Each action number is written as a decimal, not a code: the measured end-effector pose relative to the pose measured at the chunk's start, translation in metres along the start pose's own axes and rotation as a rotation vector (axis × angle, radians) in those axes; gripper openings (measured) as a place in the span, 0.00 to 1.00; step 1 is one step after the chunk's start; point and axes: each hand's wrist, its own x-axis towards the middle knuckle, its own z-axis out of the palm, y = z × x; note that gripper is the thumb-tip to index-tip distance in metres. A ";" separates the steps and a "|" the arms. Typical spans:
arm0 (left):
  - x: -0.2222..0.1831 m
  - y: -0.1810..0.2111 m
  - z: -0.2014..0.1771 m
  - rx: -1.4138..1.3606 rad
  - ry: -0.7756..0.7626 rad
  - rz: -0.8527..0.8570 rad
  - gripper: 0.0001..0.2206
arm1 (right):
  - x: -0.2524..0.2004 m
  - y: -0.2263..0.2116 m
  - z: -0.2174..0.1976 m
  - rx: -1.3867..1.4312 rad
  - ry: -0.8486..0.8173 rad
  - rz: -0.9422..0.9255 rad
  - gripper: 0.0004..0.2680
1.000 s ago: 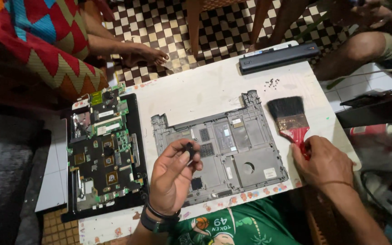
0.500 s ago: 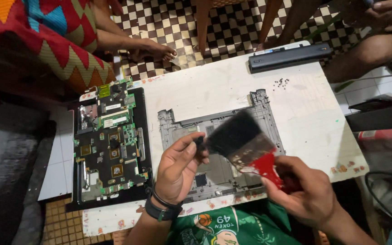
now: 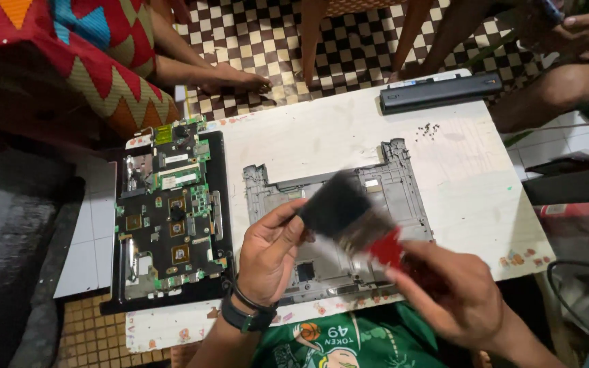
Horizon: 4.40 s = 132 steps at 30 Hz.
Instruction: Cleaning and disassembling a laptop using a brush and a screwdriver
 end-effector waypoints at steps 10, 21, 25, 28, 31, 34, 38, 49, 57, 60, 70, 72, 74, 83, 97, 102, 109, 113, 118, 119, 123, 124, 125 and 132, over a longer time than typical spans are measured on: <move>0.001 0.004 -0.009 0.122 -0.069 0.067 0.12 | 0.010 0.007 -0.004 -0.069 -0.150 -0.173 0.12; -0.002 0.026 0.000 0.382 -0.077 0.074 0.13 | 0.013 0.003 0.004 -0.075 0.048 -0.019 0.11; -0.002 0.020 -0.005 0.280 -0.053 0.080 0.14 | 0.014 -0.010 -0.001 0.089 -0.110 -0.059 0.10; -0.005 0.017 -0.005 0.148 -0.049 -0.007 0.14 | 0.020 0.011 0.017 -0.096 0.052 -0.003 0.11; -0.006 0.013 -0.010 0.098 -0.018 0.002 0.14 | 0.000 0.004 0.009 0.106 0.073 -0.010 0.14; -0.005 0.014 -0.008 0.096 -0.026 -0.011 0.11 | 0.017 -0.005 0.007 0.066 -0.126 -0.028 0.07; 0.002 0.016 -0.007 0.138 0.059 -0.046 0.15 | 0.018 -0.011 0.008 -0.027 0.054 0.041 0.07; -0.004 0.019 -0.007 0.117 0.001 0.021 0.14 | 0.011 -0.015 0.008 0.217 -0.037 -0.158 0.10; -0.009 0.021 -0.007 0.106 0.029 0.016 0.13 | 0.020 -0.017 0.003 0.131 -0.115 -0.139 0.08; -0.006 0.019 -0.009 0.117 0.017 0.018 0.13 | 0.023 -0.008 0.004 0.108 -0.150 -0.128 0.09; -0.008 0.016 -0.008 0.180 0.069 0.034 0.15 | 0.024 -0.011 0.003 0.008 -0.063 -0.247 0.08; -0.011 0.020 -0.007 0.191 0.034 0.053 0.15 | 0.020 -0.021 -0.003 0.072 -0.109 -0.223 0.07; -0.011 0.018 -0.006 0.201 -0.011 0.074 0.15 | 0.018 -0.018 -0.004 0.130 -0.147 -0.201 0.06; -0.007 0.011 -0.009 0.131 0.038 0.075 0.13 | 0.022 -0.017 0.000 0.135 -0.256 -0.189 0.06; -0.009 0.029 0.000 0.367 0.058 0.108 0.14 | 0.017 -0.030 0.010 0.119 -0.003 -0.027 0.06; -0.012 0.026 0.007 0.622 0.116 0.182 0.15 | 0.022 -0.007 0.003 0.108 -0.257 -0.118 0.08; -0.012 0.033 0.004 0.645 0.103 0.196 0.11 | 0.021 -0.009 -0.002 0.111 -0.270 -0.119 0.08; -0.014 0.029 0.005 0.529 0.131 0.159 0.14 | 0.021 0.000 0.007 0.048 -0.249 -0.071 0.08; -0.016 0.031 0.002 0.546 0.057 0.162 0.16 | 0.018 -0.013 0.001 0.104 -0.284 -0.060 0.06; -0.017 0.032 0.004 0.546 0.059 0.164 0.16 | 0.016 -0.006 0.005 0.104 -0.285 -0.061 0.06; -0.018 0.034 0.010 0.559 0.102 0.138 0.13 | 0.012 -0.005 0.005 0.089 -0.125 0.034 0.05; -0.018 0.034 0.010 0.535 0.096 0.146 0.12 | 0.011 -0.011 0.001 0.095 -0.109 0.029 0.05; -0.018 0.034 0.010 0.533 0.096 0.150 0.12 | 0.013 -0.010 0.001 0.093 -0.109 0.026 0.05; -0.019 0.044 0.017 0.545 0.119 0.056 0.14 | 0.002 0.004 0.012 0.117 -0.031 0.091 0.06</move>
